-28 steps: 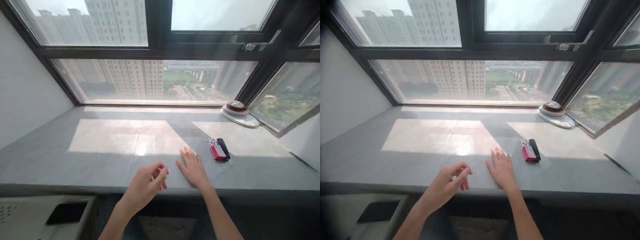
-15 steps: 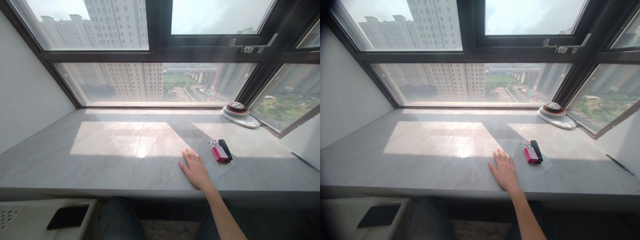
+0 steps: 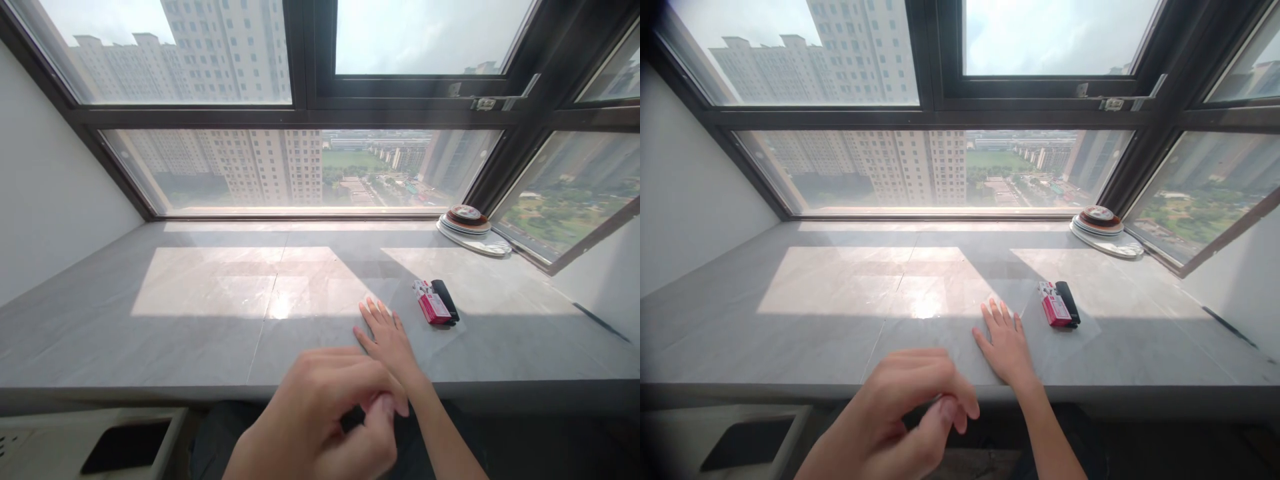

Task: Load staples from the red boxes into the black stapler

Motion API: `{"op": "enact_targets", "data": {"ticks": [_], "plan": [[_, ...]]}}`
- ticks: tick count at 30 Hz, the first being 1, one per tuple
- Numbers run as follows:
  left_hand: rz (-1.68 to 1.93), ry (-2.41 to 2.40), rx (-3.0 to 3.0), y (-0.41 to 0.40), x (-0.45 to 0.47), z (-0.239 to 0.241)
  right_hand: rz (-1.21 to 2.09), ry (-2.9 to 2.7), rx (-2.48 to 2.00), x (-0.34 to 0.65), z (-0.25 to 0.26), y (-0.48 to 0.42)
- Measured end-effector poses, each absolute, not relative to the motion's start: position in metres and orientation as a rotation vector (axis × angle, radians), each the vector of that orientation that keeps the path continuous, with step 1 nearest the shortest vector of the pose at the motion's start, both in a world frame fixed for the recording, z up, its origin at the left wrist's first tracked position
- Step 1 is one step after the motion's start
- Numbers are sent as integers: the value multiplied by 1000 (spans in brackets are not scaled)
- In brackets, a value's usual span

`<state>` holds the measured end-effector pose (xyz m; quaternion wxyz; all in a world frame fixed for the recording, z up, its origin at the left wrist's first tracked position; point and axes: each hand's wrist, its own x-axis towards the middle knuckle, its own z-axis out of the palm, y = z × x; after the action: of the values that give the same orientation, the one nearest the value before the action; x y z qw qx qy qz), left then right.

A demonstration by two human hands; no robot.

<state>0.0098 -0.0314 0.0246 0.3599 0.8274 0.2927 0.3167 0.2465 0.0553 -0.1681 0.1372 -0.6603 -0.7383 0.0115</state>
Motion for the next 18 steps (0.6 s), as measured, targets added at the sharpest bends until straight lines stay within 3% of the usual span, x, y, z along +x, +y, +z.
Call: {"op": "enact_targets", "data": {"ticks": [5, 9, 18], "plan": [[801, 1498, 2314, 52, 1, -84, 13, -2133, -1927, 245, -168, 55], [631, 1806, 2470, 70, -7, -152, -27, -2152, -1937, 242, -169, 55], [511, 1877, 2540, 67, -7, -157, -39, -2164, -1964, 239, -167, 53]]}}
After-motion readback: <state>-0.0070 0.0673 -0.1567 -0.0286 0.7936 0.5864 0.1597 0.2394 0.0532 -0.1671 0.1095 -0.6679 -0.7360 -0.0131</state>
